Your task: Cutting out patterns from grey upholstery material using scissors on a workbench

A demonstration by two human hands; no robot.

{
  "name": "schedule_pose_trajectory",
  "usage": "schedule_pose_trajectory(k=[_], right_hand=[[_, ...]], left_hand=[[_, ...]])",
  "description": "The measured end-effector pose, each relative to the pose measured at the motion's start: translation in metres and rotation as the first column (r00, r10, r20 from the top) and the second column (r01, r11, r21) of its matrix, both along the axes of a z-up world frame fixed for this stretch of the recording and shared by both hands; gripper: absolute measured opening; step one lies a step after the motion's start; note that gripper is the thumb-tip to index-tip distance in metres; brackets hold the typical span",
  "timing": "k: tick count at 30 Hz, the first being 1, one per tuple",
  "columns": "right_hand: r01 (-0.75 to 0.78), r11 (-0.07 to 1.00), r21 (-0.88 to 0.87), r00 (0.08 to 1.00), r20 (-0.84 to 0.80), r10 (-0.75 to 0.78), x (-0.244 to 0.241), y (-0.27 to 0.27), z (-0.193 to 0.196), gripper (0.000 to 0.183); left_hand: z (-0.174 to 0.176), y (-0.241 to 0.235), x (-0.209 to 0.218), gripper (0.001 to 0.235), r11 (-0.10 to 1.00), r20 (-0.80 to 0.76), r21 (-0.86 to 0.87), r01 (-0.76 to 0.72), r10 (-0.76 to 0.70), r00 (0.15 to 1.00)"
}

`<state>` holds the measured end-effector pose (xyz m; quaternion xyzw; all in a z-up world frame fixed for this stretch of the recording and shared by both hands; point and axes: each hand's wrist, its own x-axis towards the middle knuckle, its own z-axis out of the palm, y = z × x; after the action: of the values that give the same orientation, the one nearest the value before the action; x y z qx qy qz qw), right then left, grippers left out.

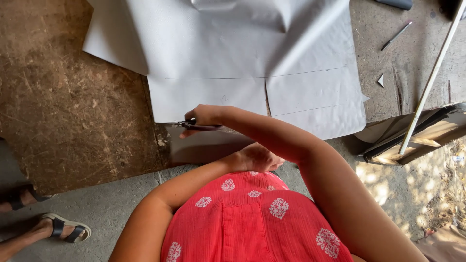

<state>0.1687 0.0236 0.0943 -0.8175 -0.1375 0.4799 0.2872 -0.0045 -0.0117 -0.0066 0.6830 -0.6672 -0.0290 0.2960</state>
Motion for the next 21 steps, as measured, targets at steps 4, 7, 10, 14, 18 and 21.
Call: schedule_pose_trajectory(k=[4,7,10,14,18,21], right_hand=[[0.111,0.984,0.139,0.992,0.035,-0.117,-0.01,-0.044,0.05,0.054],[0.219,0.943,0.251,0.958,0.126,-0.256,-0.013,-0.123,0.103,0.036],[0.469,0.864,0.184,0.817,0.281,-0.504,-0.016,-0.236,0.132,0.045],[0.808,0.402,0.431,0.297,0.291,-0.909,-0.069,-0.363,0.18,0.022],[0.701,0.421,0.575,0.175,0.434,-0.884,-0.139,-0.433,0.177,0.046],[0.774,0.153,0.615,0.037,0.197,-0.98,-0.176,-0.465,0.1,0.02]], left_hand=[[0.059,-0.016,0.017,0.012,0.996,-0.228,-0.064,0.057,-0.07,0.971],[0.14,-0.023,0.051,0.012,0.998,-0.269,-0.065,0.025,-0.042,0.962],[0.174,-0.037,0.062,0.02,0.983,-0.572,-0.162,0.092,-0.169,0.802],[0.147,-0.025,0.085,0.003,0.858,-0.89,-0.453,-0.243,-0.453,0.058],[0.036,0.038,0.136,0.035,0.774,-1.0,0.026,-0.633,0.022,-0.015],[0.019,0.096,0.155,0.027,0.721,-0.958,0.226,-0.656,0.287,-0.014]])
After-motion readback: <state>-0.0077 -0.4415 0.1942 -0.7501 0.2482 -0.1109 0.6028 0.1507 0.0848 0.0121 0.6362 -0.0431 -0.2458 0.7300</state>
